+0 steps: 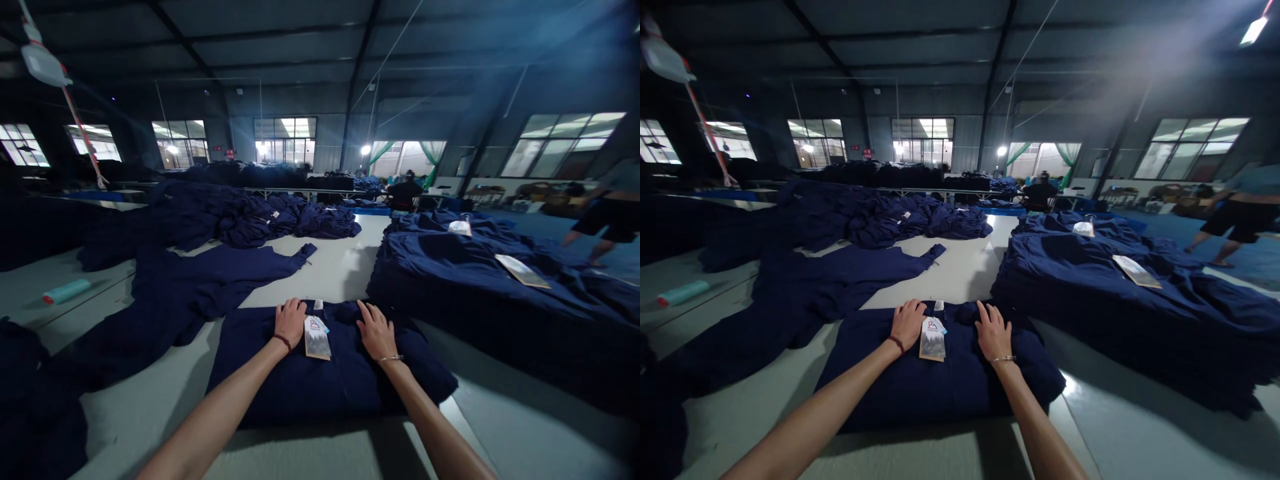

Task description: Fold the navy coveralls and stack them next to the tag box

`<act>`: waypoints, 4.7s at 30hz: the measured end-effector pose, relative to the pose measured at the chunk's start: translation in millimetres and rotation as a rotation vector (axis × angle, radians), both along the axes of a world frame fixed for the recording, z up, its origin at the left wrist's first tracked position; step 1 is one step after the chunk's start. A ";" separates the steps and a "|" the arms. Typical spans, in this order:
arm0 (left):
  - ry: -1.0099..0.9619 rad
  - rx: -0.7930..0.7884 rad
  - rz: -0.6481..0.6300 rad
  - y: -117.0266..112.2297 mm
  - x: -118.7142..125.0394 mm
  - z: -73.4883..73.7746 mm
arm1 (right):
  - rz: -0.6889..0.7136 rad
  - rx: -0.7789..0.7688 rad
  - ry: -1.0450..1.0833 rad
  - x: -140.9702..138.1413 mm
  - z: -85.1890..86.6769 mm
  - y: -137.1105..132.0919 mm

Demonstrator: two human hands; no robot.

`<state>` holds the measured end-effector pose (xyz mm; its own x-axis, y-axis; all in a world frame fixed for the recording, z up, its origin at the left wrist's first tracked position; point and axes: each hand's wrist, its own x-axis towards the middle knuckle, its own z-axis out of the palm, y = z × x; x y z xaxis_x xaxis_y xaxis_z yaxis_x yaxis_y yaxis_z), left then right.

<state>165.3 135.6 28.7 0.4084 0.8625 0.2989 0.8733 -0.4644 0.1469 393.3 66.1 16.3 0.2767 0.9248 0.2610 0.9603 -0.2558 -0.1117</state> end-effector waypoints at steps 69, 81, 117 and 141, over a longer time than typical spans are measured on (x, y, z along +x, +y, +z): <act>-0.160 -0.160 -0.086 -86.0 71.0 -12.4 | -0.438 -0.152 0.227 4.5 6.4 -158.0; -0.290 -0.250 -0.348 -85.2 96.4 2.8 | -0.204 -0.021 0.162 -6.5 17.1 -158.8; -0.231 -0.223 0.078 -87.0 -37.3 20.9 | 0.151 0.230 0.124 -62.8 9.4 -104.6; -0.255 -0.154 -0.139 -105.7 -19.1 11.5 | 0.120 0.100 0.225 -89.6 9.6 -77.3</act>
<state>146.2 29.9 40.2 0.4543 0.8465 0.2775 0.7288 -0.5323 0.4306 303.7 -11.3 25.9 0.2283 0.9271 0.2972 0.9312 -0.1189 -0.3445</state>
